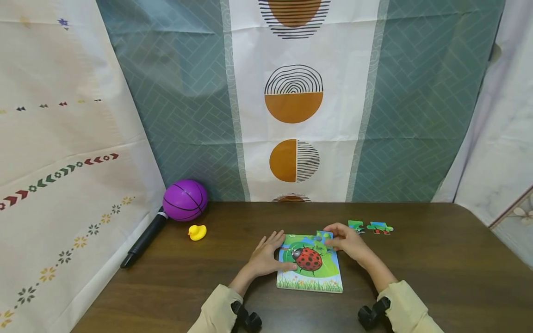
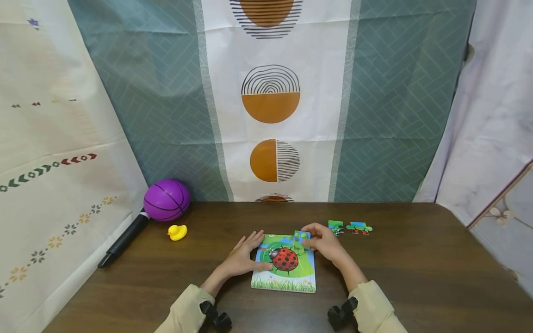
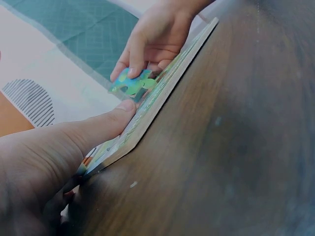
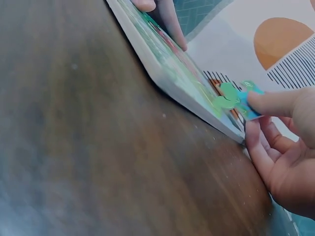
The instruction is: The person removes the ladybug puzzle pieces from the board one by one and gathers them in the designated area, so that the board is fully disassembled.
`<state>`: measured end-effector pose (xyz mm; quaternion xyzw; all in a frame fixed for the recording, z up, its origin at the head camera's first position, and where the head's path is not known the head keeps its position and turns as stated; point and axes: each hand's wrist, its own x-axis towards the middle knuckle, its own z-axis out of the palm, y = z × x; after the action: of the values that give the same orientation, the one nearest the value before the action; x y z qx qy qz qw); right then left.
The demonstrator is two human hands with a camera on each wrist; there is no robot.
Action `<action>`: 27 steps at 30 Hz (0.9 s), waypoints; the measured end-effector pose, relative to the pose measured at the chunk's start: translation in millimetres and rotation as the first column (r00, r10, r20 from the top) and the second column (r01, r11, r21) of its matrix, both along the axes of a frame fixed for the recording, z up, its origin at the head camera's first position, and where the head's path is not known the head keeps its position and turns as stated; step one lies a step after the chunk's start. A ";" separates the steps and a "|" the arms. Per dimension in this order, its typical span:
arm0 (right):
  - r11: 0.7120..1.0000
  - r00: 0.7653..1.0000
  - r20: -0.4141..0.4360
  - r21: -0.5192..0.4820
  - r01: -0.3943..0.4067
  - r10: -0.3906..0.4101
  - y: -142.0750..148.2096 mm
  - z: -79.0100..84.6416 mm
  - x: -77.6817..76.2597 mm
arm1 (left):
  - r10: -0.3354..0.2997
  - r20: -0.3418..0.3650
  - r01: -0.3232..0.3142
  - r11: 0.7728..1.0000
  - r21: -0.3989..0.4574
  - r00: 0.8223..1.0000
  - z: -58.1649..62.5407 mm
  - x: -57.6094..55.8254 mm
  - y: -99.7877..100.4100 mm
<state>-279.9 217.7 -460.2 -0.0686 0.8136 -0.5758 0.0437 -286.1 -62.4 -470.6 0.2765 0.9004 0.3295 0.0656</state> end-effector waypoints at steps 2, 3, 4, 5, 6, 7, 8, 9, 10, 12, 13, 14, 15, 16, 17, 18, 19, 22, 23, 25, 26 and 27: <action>0.999 1.000 0.014 -0.024 0.025 -0.024 1.7 0.9 -0.6 | 0.003 0.002 -0.003 1.000 -0.001 1.000 0.0 0.2 -0.6; 0.998 0.999 0.021 -0.036 0.042 -0.041 3.7 1.4 -1.2 | 0.005 0.002 -0.005 1.000 -0.001 1.000 0.0 0.3 -0.9; 0.997 0.998 0.024 -0.046 0.058 -0.057 6.5 2.3 -2.0 | 0.005 0.002 -0.005 1.000 0.005 1.000 -0.1 0.4 -1.2; 0.996 0.997 0.026 -0.052 0.075 -0.074 10.5 3.6 -2.8 | 0.006 0.001 -0.006 1.000 0.007 1.000 -0.1 0.5 -1.4; 0.994 0.995 0.028 -0.061 0.094 -0.092 15.4 5.1 -3.6 | 0.007 0.001 -0.007 1.000 0.009 1.000 -0.3 0.4 -1.6; 0.991 0.993 0.027 -0.071 0.113 -0.112 21.4 6.9 -4.5 | 0.008 0.000 -0.008 1.000 0.010 1.000 -0.4 0.4 -1.8; 0.987 0.990 0.027 -0.084 0.139 -0.137 28.3 8.5 -5.3 | 0.009 -0.002 -0.009 1.000 0.010 1.000 -0.4 0.4 -1.9; 0.980 0.986 0.026 -0.100 0.169 -0.168 35.9 10.0 -5.9 | 0.011 -0.003 -0.011 1.000 0.012 1.000 -0.5 0.3 -2.0; 0.972 0.979 0.029 -0.119 0.201 -0.199 44.3 11.4 -5.9 | 0.012 -0.003 -0.012 1.000 0.013 1.000 -0.4 0.2 -2.2; 0.949 0.963 0.039 -0.167 0.269 -0.267 62.9 12.6 -4.8 | 0.015 -0.005 -0.015 1.000 0.013 1.000 -0.4 0.2 -2.4; 0.934 0.952 0.044 -0.188 0.304 -0.302 73.0 12.3 -4.0 | 0.015 -0.006 -0.015 1.000 0.013 1.000 -0.4 0.2 -2.5; 0.915 0.940 0.053 -0.214 0.341 -0.338 83.2 11.5 -3.2 | 0.015 -0.006 -0.015 1.000 0.014 1.000 -0.3 0.5 -2.6; 0.901 0.928 0.053 -0.223 0.372 -0.370 93.3 10.0 -1.8 | 0.015 -0.005 -0.015 1.000 0.014 1.000 -0.5 0.4 -2.7; 0.890 0.916 0.051 -0.222 0.399 -0.398 103.1 8.3 -0.1 | 0.014 -0.006 -0.014 1.000 0.013 1.000 -0.5 0.6 -2.8; 0.882 0.906 0.048 -0.212 0.420 -0.420 112.9 6.6 2.0 | 0.013 -0.007 -0.013 1.000 0.012 1.000 -0.5 0.9 -2.8; 0.875 0.897 0.046 -0.201 0.440 -0.440 122.2 4.4 3.9 | 0.012 -0.005 -0.012 1.000 0.010 1.000 -0.6 1.4 -2.8; 0.872 0.890 0.043 -0.183 0.454 -0.454 130.8 2.4 6.4 | 0.011 -0.003 -0.011 1.000 0.010 1.000 -0.4 2.0 -2.7; 0.871 0.882 0.033 -0.142 0.470 -0.470 152.4 -2.8 14.0 | 0.007 0.002 -0.007 1.000 0.007 1.000 -1.0 2.9 -1.7; 0.871 0.881 0.035 -0.141 0.471 -0.471 158.4 -4.1 15.4 | 0.006 0.005 -0.006 1.000 0.007 1.000 -1.5 3.2 -1.4; 0.869 0.879 0.031 -0.137 0.476 -0.476 167.0 -5.9 17.0 | 0.005 0.007 -0.005 1.000 0.006 1.000 -2.7 3.0 -0.6; 0.867 0.877 0.026 -0.137 0.479 -0.480 170.4 -6.4 16.6 | 0.004 0.006 -0.004 1.000 0.005 1.000 -2.8 2.9 -0.3; 0.868 0.876 0.017 -0.128 0.480 -0.482 173.1 -6.8 15.8 | 0.004 0.005 -0.004 1.000 0.006 1.000 -2.8 2.8 0.0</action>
<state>-264.1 390.8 -467.0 0.1289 0.7666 -0.6191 -0.1117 -283.3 -62.4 -473.4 0.2741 0.8997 0.3330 0.0666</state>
